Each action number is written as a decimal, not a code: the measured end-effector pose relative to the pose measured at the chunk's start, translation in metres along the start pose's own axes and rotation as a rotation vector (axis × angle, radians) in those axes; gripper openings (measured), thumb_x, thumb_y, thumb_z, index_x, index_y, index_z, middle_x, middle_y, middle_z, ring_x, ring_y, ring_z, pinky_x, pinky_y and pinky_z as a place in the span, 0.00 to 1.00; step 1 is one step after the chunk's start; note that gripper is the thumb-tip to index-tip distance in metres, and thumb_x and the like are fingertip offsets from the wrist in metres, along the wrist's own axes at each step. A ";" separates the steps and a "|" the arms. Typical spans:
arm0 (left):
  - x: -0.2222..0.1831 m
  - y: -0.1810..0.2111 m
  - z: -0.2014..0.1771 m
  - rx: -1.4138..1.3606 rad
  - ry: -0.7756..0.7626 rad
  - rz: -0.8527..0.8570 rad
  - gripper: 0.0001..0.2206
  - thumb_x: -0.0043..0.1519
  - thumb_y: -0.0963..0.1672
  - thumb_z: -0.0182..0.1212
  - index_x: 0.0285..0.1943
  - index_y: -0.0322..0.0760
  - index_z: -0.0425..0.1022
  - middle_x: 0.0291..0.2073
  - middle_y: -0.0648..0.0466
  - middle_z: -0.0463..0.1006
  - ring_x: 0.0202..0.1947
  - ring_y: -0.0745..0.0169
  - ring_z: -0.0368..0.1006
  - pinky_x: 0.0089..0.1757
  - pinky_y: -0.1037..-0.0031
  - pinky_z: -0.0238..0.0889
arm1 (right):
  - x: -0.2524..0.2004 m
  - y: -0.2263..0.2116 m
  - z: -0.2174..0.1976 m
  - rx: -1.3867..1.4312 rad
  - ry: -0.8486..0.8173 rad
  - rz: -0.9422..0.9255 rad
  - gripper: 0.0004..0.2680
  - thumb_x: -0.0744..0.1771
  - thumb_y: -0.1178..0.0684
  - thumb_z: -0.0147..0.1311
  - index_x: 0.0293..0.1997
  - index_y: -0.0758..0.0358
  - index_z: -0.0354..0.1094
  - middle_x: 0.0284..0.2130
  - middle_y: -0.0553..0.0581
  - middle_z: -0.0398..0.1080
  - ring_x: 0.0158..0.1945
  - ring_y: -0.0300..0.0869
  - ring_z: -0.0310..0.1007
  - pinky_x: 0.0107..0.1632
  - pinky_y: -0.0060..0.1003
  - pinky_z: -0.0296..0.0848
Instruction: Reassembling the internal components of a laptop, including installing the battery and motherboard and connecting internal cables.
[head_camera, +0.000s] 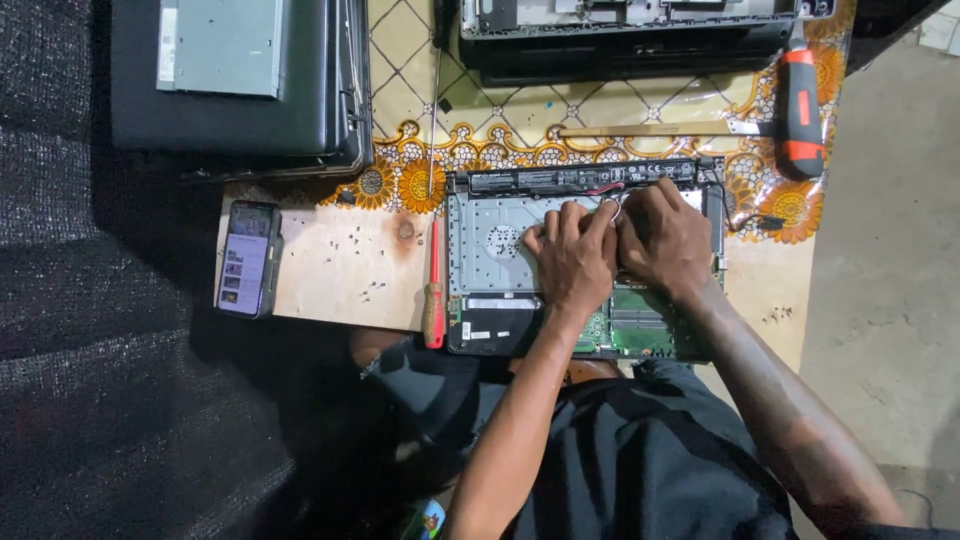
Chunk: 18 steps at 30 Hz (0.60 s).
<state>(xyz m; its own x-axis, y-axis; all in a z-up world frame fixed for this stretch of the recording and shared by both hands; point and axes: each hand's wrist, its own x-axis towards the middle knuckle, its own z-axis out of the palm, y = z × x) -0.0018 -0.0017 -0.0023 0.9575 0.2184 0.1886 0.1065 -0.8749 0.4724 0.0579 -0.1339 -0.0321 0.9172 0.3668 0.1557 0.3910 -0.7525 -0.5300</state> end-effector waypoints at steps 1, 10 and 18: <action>0.000 0.000 -0.001 -0.007 -0.004 -0.003 0.07 0.67 0.47 0.46 0.49 0.57 0.69 0.32 0.66 0.55 0.37 0.63 0.60 0.48 0.60 0.48 | 0.000 -0.001 -0.001 -0.015 -0.010 -0.004 0.05 0.65 0.49 0.51 0.40 0.54 0.68 0.31 0.51 0.60 0.29 0.53 0.68 0.30 0.44 0.66; 0.000 -0.001 0.005 0.002 -0.001 -0.010 0.07 0.66 0.48 0.47 0.48 0.59 0.70 0.32 0.66 0.57 0.37 0.62 0.61 0.48 0.59 0.49 | 0.001 0.000 0.000 -0.049 -0.059 -0.002 0.05 0.66 0.49 0.50 0.38 0.54 0.69 0.31 0.49 0.60 0.28 0.44 0.66 0.30 0.37 0.64; 0.000 -0.001 0.007 0.039 0.033 0.002 0.07 0.65 0.48 0.47 0.48 0.60 0.70 0.32 0.64 0.57 0.38 0.61 0.62 0.48 0.57 0.48 | 0.001 -0.001 -0.001 -0.063 -0.022 -0.049 0.05 0.67 0.51 0.49 0.34 0.55 0.68 0.29 0.48 0.60 0.25 0.39 0.61 0.27 0.33 0.59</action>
<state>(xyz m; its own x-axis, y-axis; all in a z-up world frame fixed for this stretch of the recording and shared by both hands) 0.0002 -0.0036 -0.0086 0.9484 0.2302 0.2180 0.1156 -0.8914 0.4382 0.0587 -0.1327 -0.0306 0.8952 0.4152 0.1618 0.4400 -0.7662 -0.4684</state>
